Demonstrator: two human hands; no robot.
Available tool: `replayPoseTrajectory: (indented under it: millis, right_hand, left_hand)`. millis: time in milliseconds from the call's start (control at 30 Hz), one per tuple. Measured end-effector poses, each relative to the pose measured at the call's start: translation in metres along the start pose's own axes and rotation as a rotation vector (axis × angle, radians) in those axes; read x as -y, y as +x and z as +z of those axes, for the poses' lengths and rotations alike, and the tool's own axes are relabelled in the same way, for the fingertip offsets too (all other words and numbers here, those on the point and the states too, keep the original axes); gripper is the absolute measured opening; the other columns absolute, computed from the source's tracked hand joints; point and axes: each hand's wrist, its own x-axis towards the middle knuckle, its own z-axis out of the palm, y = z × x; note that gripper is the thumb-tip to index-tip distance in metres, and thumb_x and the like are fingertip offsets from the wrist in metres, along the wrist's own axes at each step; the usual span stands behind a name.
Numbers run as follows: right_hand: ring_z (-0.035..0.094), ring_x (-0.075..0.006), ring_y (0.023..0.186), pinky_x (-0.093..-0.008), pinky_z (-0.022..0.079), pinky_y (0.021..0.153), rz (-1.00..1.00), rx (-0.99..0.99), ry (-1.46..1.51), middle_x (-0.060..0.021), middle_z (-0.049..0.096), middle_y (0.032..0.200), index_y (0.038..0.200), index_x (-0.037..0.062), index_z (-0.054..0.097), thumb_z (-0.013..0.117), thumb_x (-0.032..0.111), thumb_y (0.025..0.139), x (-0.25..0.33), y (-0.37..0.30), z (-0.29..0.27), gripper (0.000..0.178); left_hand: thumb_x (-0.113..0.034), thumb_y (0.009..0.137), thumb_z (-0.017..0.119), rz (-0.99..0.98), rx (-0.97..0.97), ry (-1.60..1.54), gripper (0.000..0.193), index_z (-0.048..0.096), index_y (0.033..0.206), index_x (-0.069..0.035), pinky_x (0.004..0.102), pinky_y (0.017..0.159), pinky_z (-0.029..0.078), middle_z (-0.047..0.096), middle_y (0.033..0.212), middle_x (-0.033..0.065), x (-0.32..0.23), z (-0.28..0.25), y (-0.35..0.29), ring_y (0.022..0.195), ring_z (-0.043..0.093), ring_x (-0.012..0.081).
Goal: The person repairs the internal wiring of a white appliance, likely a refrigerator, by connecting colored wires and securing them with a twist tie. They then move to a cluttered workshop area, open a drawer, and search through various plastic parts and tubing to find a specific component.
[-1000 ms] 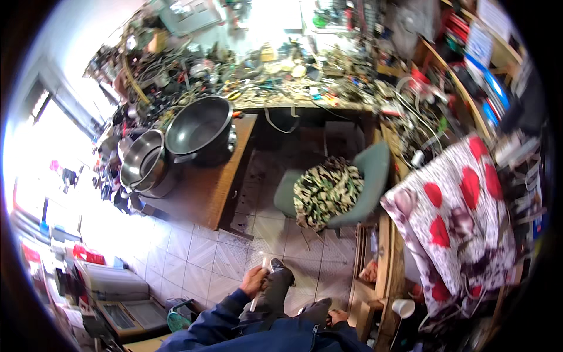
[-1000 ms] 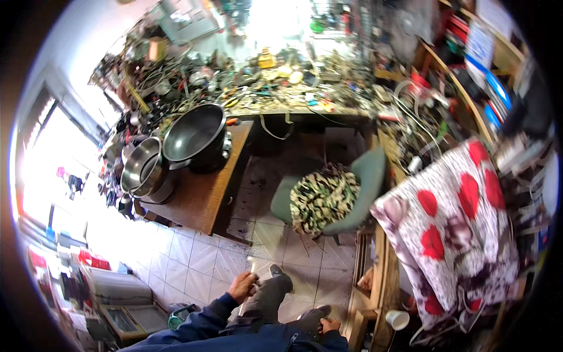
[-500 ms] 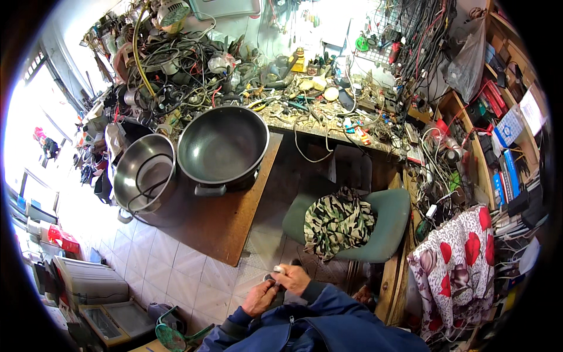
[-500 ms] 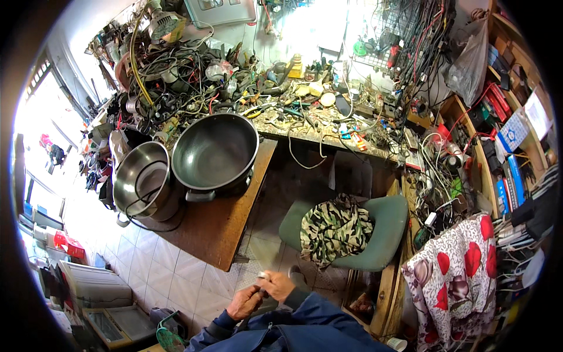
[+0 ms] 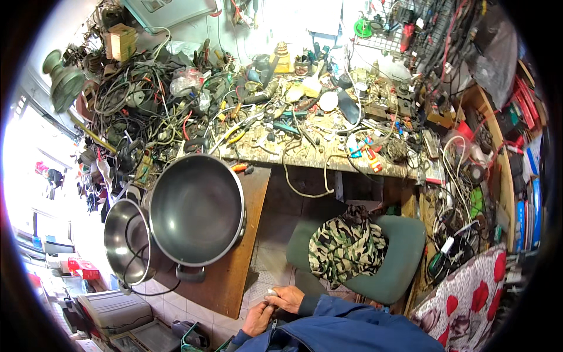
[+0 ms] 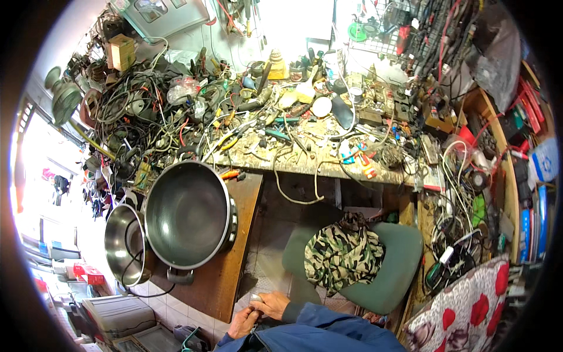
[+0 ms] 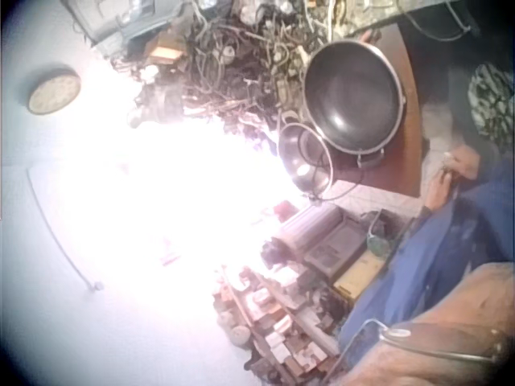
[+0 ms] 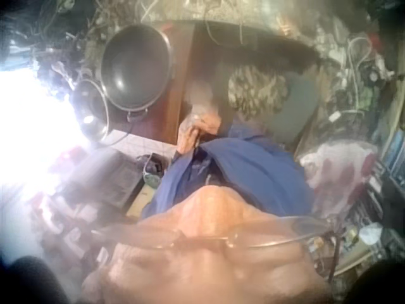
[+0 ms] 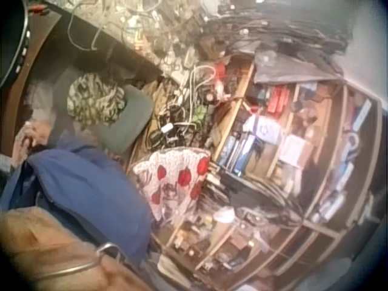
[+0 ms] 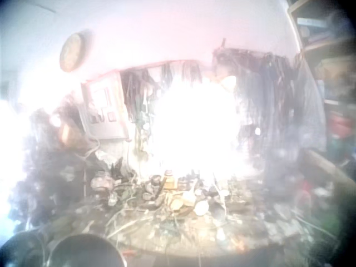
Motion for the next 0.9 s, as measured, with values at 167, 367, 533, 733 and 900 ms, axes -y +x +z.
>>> replayPoseTrajectory:
  millis: [167,367,533,733,900]
  right_hand:
    - [0.068,-0.0372,0.07,-0.0418,0.053,0.066,-0.199,-0.132,-0.03,-0.0187,0.069,0.081,0.094,0.0039,0.07,0.064,0.041,0.097,-0.04,0.03,-0.079,0.037]
    - [0.063,-0.0371,0.06,-0.0455,0.05,0.057,0.098,-0.479,-0.021,-0.022,0.063,0.068,0.082,-0.0002,0.062,0.075,0.034,0.089,-0.047,0.078,-0.219,0.037]
    - [0.06,-0.0273,0.057,-0.0397,0.048,0.056,0.048,-0.592,0.002,-0.0169,0.06,0.064,0.08,-0.0012,0.061,0.073,0.022,0.09,-0.024,0.136,-0.282,0.028]
    - [0.064,-0.0392,0.071,-0.0444,0.05,0.064,-0.062,-0.481,-0.039,-0.0201,0.063,0.077,0.086,-0.0003,0.061,0.073,0.018,0.089,-0.007,0.208,-0.275,0.022]
    - [0.064,-0.0458,0.082,-0.0508,0.05,0.071,-0.054,-0.374,-0.117,-0.0241,0.065,0.088,0.092,-0.0012,0.06,0.069,0.019,0.091,-0.016,0.254,-0.246,0.022]
  left_hand:
    - [-0.024,0.103,0.058,-0.207,-0.147,0.138,0.025,0.067,0.095,-0.002,0.0287,0.057,0.046,0.063,0.069,0.0027,-0.01,-0.012,0.045,0.061,0.056,0.0102]
    - [-0.023,0.101,0.056,-0.204,-0.403,0.356,0.025,0.064,0.092,-0.002,0.044,0.066,0.052,0.069,0.075,0.0156,-0.022,-0.025,0.074,0.07,0.069,0.0336]
    - [-0.024,0.1,0.056,-0.256,-0.517,0.625,0.024,0.06,0.095,-0.001,0.0556,0.073,0.048,0.068,0.083,0.0253,-0.014,-0.038,0.109,0.083,0.066,0.0465]
    - [-0.025,0.1,0.057,-0.356,-0.581,0.834,0.027,0.064,0.107,0.0,0.0594,0.082,0.049,0.068,0.101,0.0307,0.016,-0.042,0.147,0.094,0.063,0.0523]
    - [-0.017,0.097,0.058,-0.351,-0.532,0.857,0.027,0.057,0.112,0.005,0.0573,0.091,0.045,0.062,0.11,0.0338,0.025,-0.043,0.149,0.104,0.059,0.0519]
